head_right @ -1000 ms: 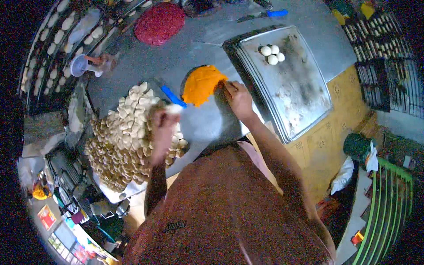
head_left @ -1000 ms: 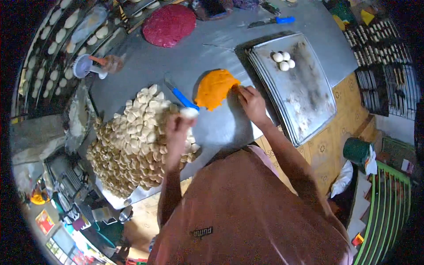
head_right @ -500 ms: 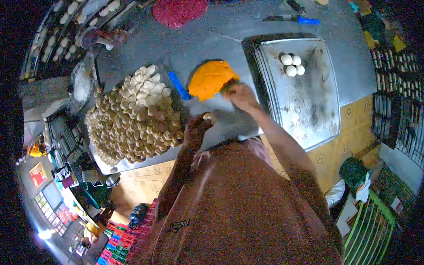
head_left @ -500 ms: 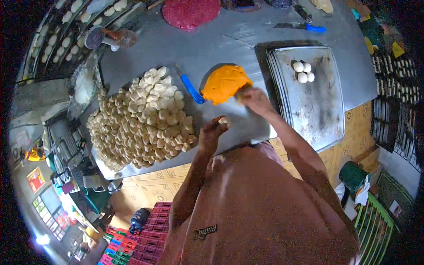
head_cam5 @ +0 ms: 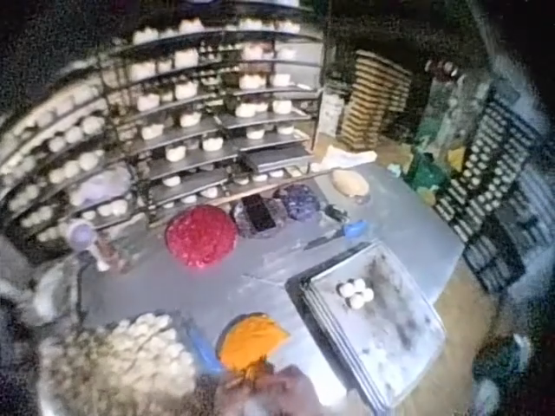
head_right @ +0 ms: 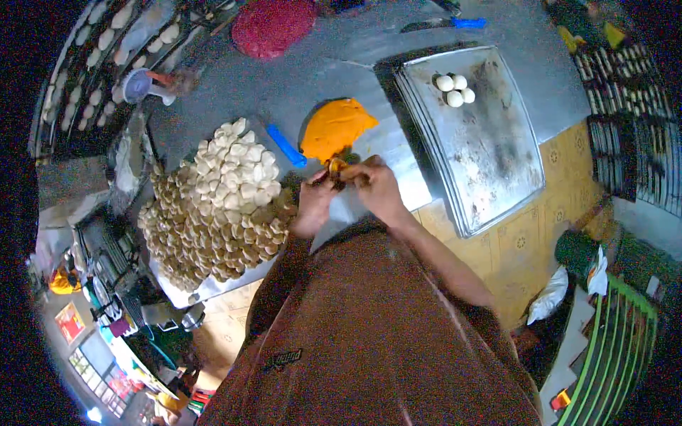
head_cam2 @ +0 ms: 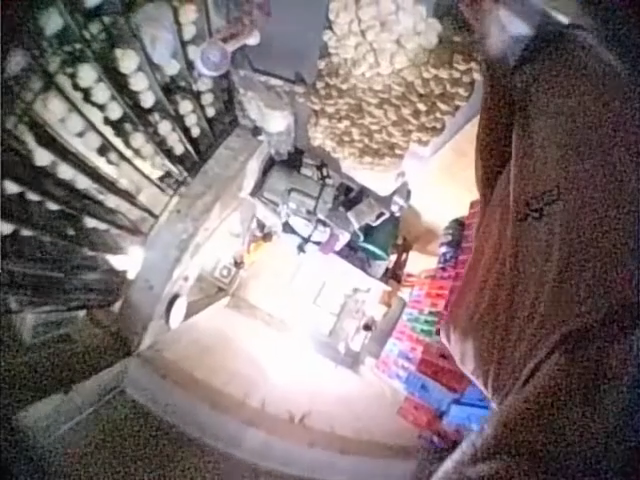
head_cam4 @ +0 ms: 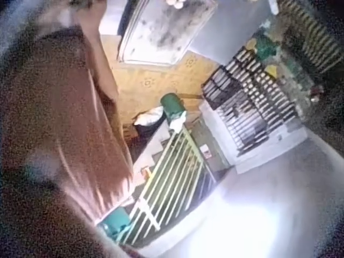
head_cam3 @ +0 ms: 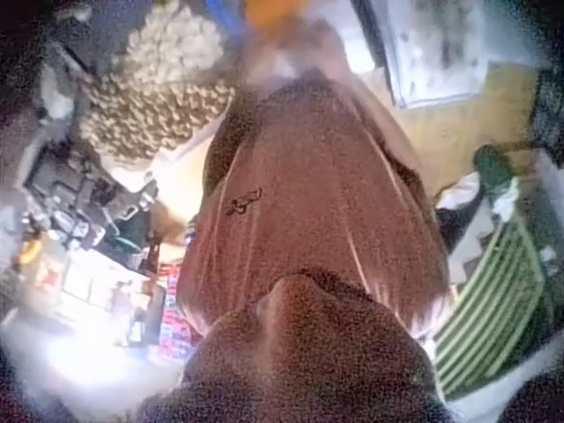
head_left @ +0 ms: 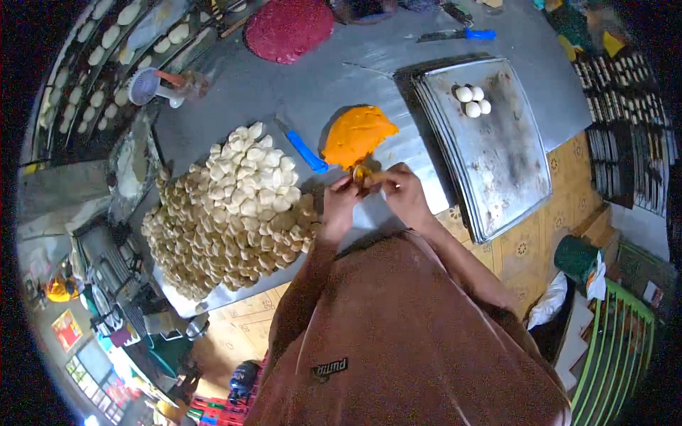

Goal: Shape portions of dough into balls and place them onto a metal baking tray.

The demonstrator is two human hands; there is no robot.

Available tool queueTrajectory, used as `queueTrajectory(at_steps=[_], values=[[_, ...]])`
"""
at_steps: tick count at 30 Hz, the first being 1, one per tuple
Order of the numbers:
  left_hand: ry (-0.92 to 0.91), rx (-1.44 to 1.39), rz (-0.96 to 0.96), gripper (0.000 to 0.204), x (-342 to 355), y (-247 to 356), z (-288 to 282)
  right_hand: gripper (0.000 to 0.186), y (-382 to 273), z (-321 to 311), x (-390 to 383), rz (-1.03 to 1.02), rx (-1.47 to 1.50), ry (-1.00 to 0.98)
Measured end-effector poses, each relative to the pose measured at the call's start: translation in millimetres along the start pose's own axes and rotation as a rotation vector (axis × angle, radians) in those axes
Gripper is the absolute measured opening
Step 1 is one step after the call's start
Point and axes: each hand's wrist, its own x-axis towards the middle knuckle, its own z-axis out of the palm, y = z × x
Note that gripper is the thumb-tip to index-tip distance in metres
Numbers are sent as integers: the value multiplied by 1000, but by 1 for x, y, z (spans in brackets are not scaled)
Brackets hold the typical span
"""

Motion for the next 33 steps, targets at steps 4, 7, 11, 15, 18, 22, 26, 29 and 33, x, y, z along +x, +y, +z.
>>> queueTrajectory(at_steps=[4, 7, 11, 15, 18, 22, 26, 29, 33], values=[[-255, 224, -67, 27, -3, 12, -13, 19, -2, -2, 3, 434, 333, -277], [-224, 365, -95, 30, -8, 24, -16, 18, -8, -3, -6, 124, 451, -156], [-100, 854, 141, 31, -15, 25, -10, 26, -17, -12, -2, 151, 449, -257], [-147, 786, 275, 31, -17, 14, -4, 25, -16, -17, 10, 20, 530, -57], [48, 613, 82, 30, -13, 5, -3, 19, 3, -16, 15, -202, 148, -150], [-203, 856, 165, 27, -9, -6, -3, 14, 33, -9, 25, -144, 27, -378], [-283, 424, 199, 23, -19, -20, 0, 7, 42, -16, 27, -359, 135, -442], [-192, 745, 163, 19, -21, -21, 3, 15, 45, -24, 18, -189, -49, -525], [-266, 1042, 610, 21, -13, -9, 10, 24, 50, -21, 8, 47, -71, -435]])
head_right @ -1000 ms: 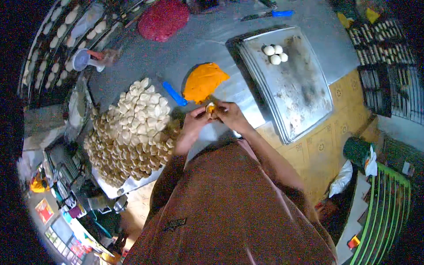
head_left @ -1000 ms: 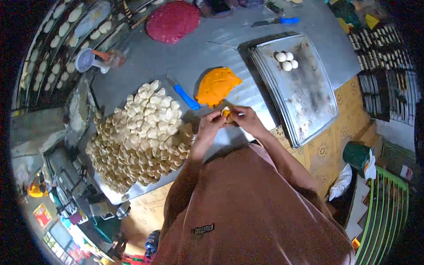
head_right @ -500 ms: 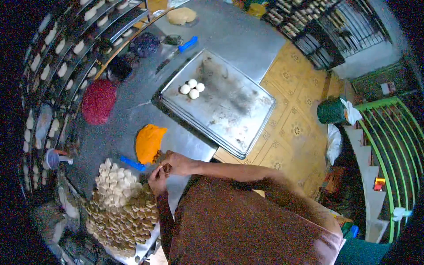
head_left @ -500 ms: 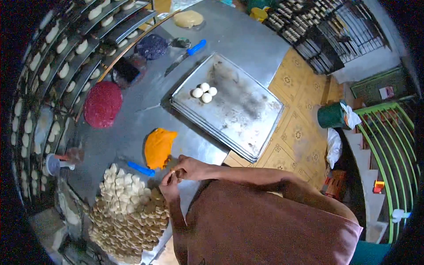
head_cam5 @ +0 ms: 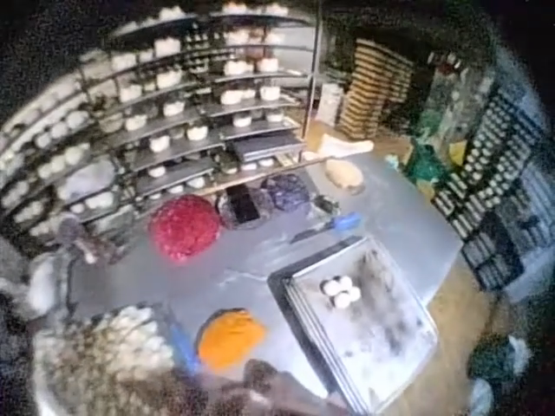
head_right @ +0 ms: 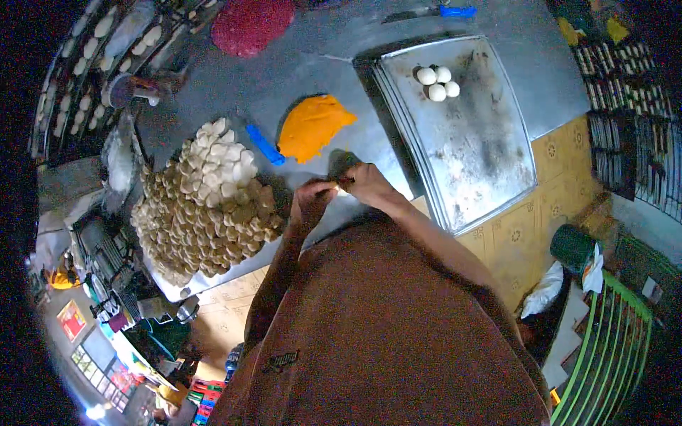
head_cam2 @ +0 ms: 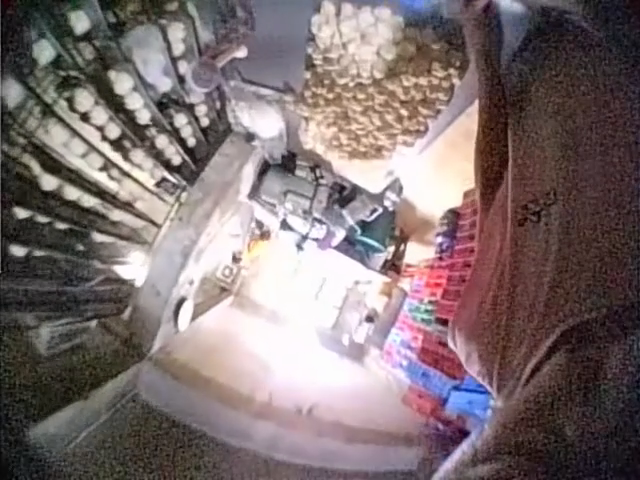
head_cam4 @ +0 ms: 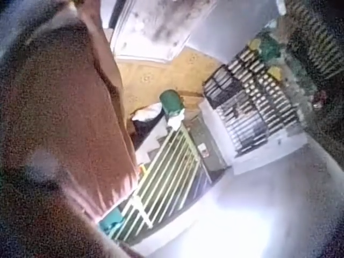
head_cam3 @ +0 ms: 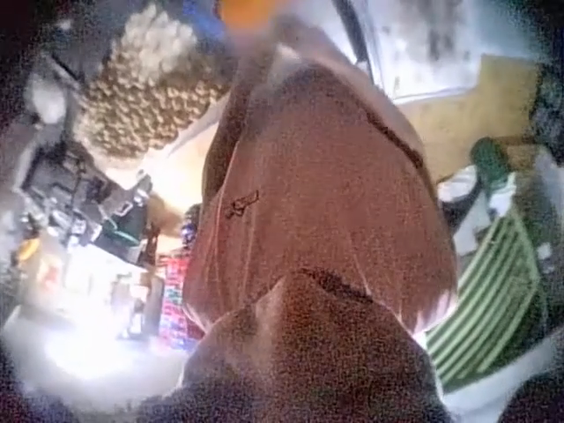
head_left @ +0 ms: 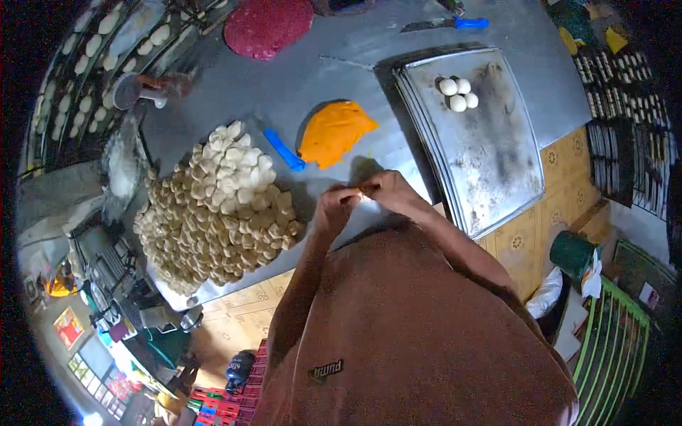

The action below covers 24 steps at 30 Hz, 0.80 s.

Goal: Shape portions of dough into balls and place them onto a metal baking tray.

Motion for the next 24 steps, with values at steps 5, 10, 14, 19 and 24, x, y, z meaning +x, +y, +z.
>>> queueTrajectory(at_steps=[5, 10, 14, 19, 24], values=[[-20, 230, 64, 41, -9, 13, 9, 26, -5, 3, -8, 89, 101, 5], [61, 248, 58, 68, -36, 14, 21, 18, -13, 8, -25, 39, 166, 114], [19, 190, -70, 65, -27, 5, 15, 19, -4, 29, -11, 1, 227, 267], [144, -85, -303, 53, -7, -1, 8, 26, 3, 27, -12, -25, 84, 446], [114, -1138, -657, 39, 14, 5, 27, 39, -24, -9, -40, 78, 560, 234]])
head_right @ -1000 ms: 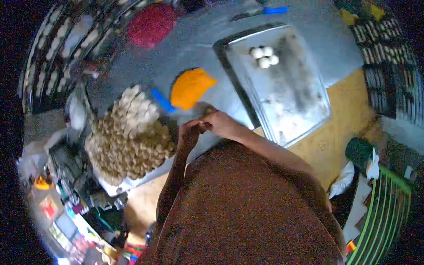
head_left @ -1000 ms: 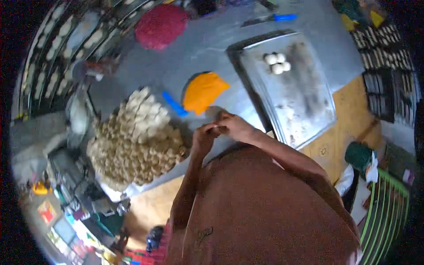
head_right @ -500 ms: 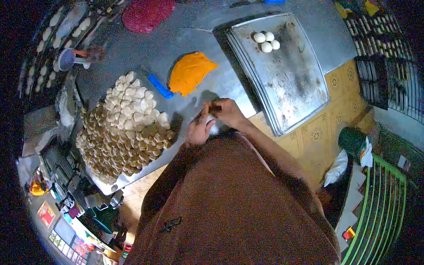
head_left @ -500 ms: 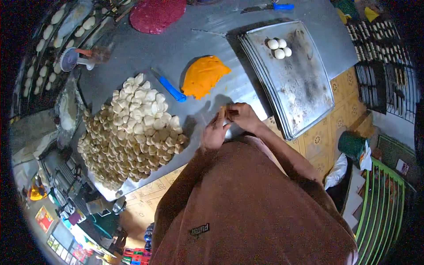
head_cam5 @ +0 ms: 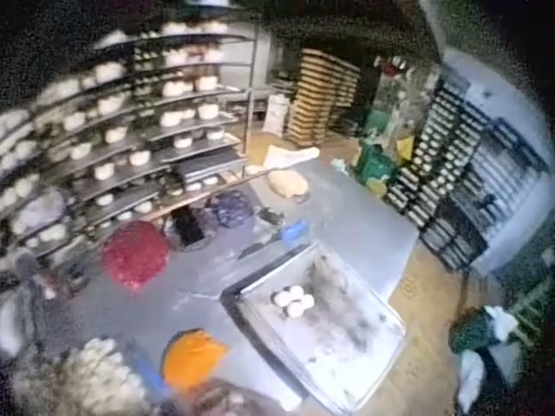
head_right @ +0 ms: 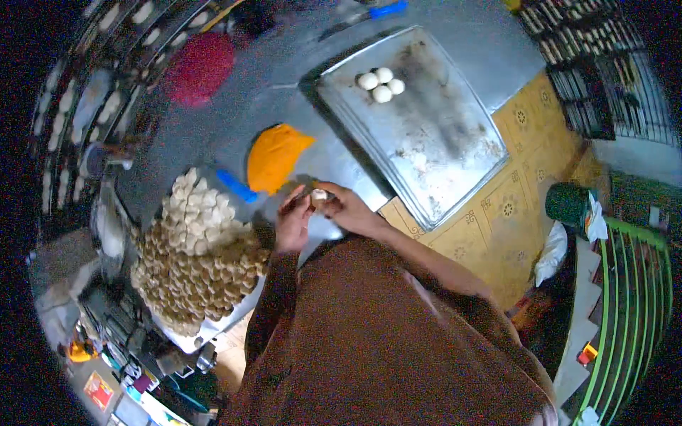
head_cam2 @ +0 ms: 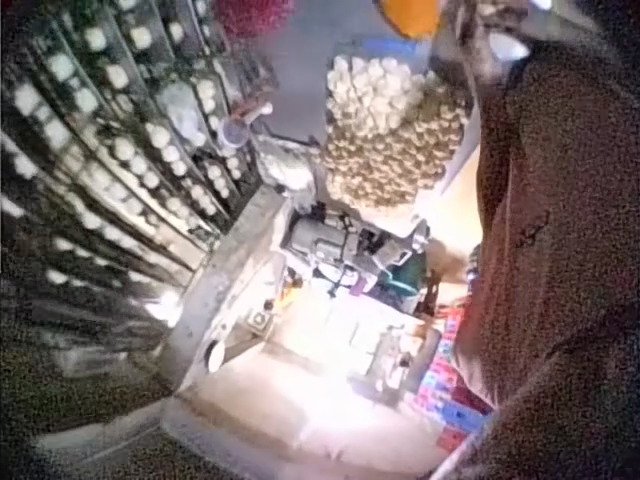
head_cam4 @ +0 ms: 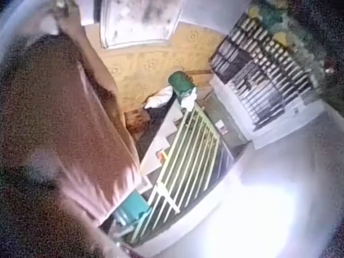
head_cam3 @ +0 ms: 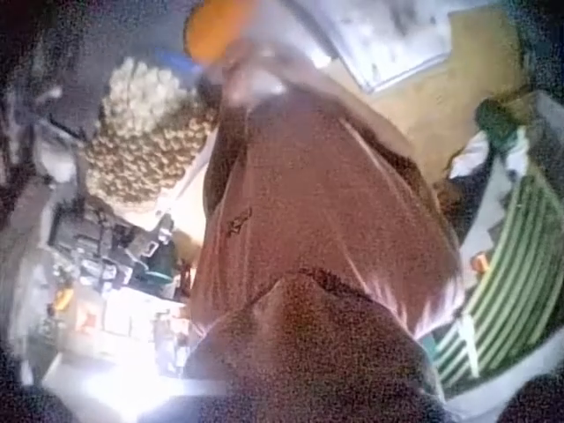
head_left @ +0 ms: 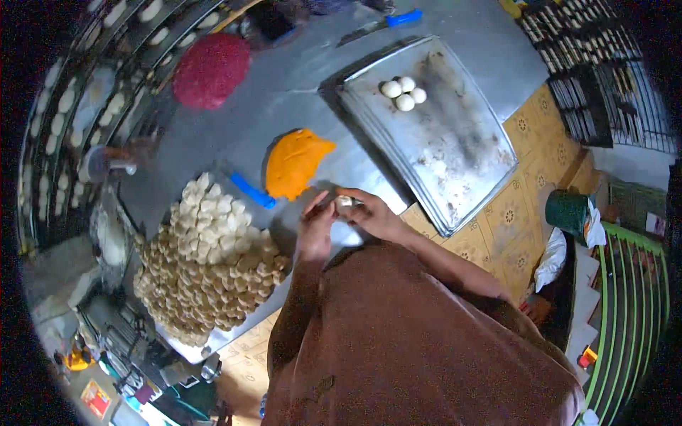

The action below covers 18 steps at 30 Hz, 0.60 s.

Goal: Shape portions of dough into balls and place them onto a metal baking tray.

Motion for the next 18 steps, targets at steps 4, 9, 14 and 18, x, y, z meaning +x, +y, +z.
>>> queueTrajectory(at_steps=[4, 9, 14, 18], values=[[-23, -157, -65, 38, 18, -7, 45, 31, -36, -68, 28, -82, -126, 75], [-55, 340, 175, 36, 24, 3, 70, 24, -60, -231, 122, -492, -641, 500], [104, 753, 389, 23, 8, 30, 19, 24, -46, -286, 187, -132, -896, 155], [355, 1026, 707, 18, 11, 93, -57, 27, -32, -269, 164, -344, -454, 437]])
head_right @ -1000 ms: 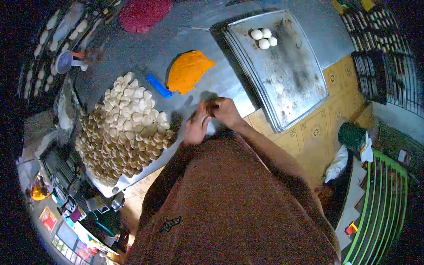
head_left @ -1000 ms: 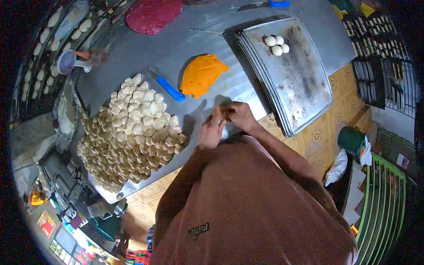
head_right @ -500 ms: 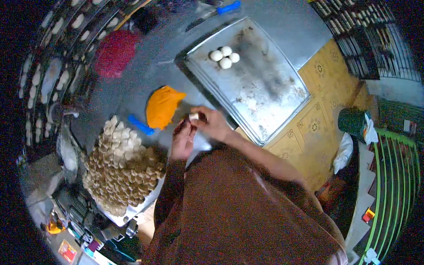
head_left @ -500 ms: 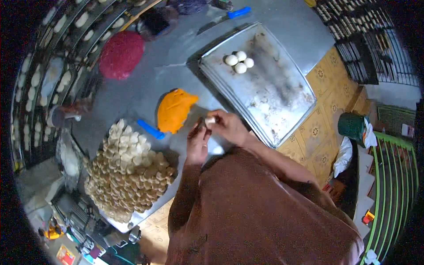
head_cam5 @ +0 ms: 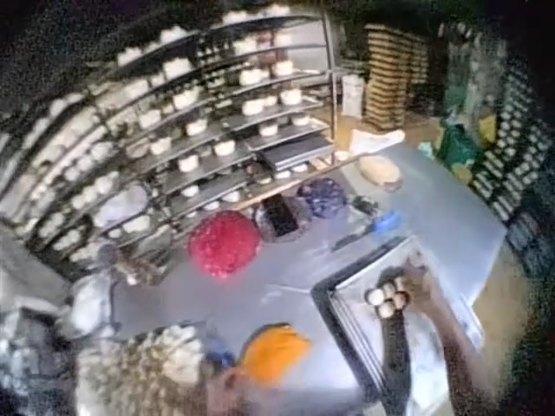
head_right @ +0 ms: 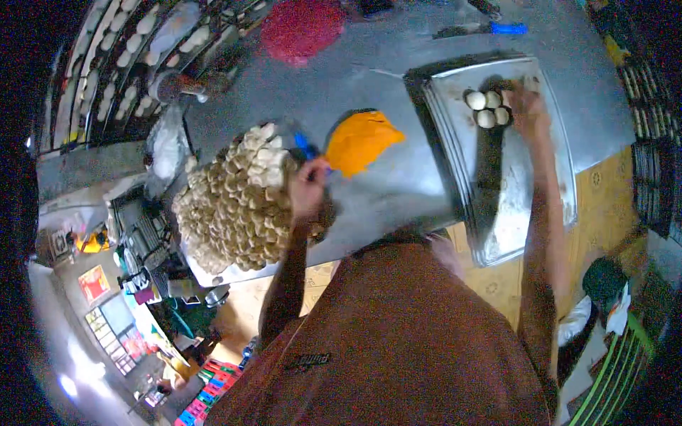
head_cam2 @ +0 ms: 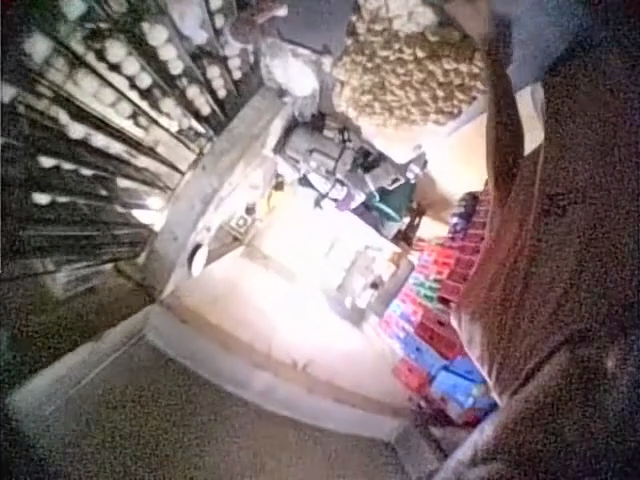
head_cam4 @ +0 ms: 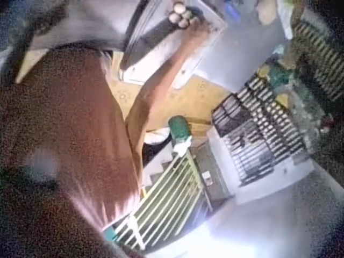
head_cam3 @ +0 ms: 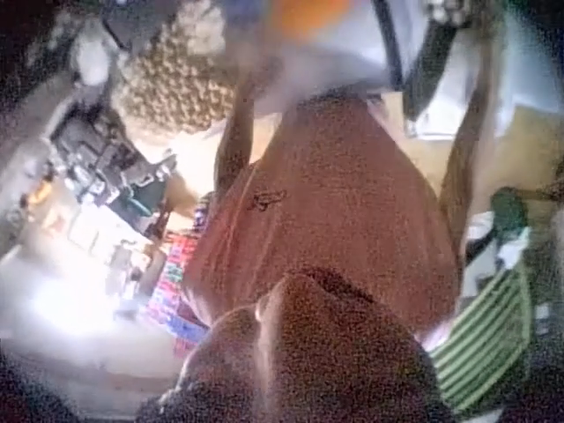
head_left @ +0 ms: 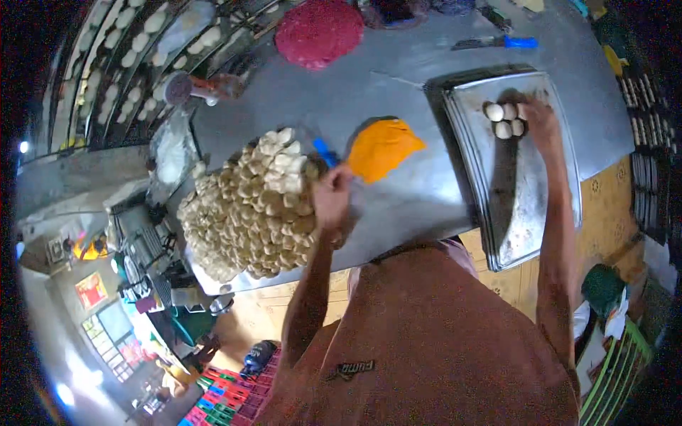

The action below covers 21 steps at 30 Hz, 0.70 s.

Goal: Shape portions of dough into balls and place them onto a metal baking tray.

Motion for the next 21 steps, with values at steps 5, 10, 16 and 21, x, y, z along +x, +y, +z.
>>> queueTrajectory(at_steps=[5, 10, 16, 21], values=[[-170, 1097, -80, 20, 78, -36, -106, 16, -50, 16, -96, 54, -175, -22], [-154, 803, 86, 21, 78, -22, -140, 27, -102, 91, -185, -24, -202, -196], [-289, -270, -323, 36, 10, 3, -80, 23, -119, 163, -174, -254, -263, -122], [-600, -339, -224, 37, -79, 7, -15, 29, -108, 197, -127, -367, -398, -169]])
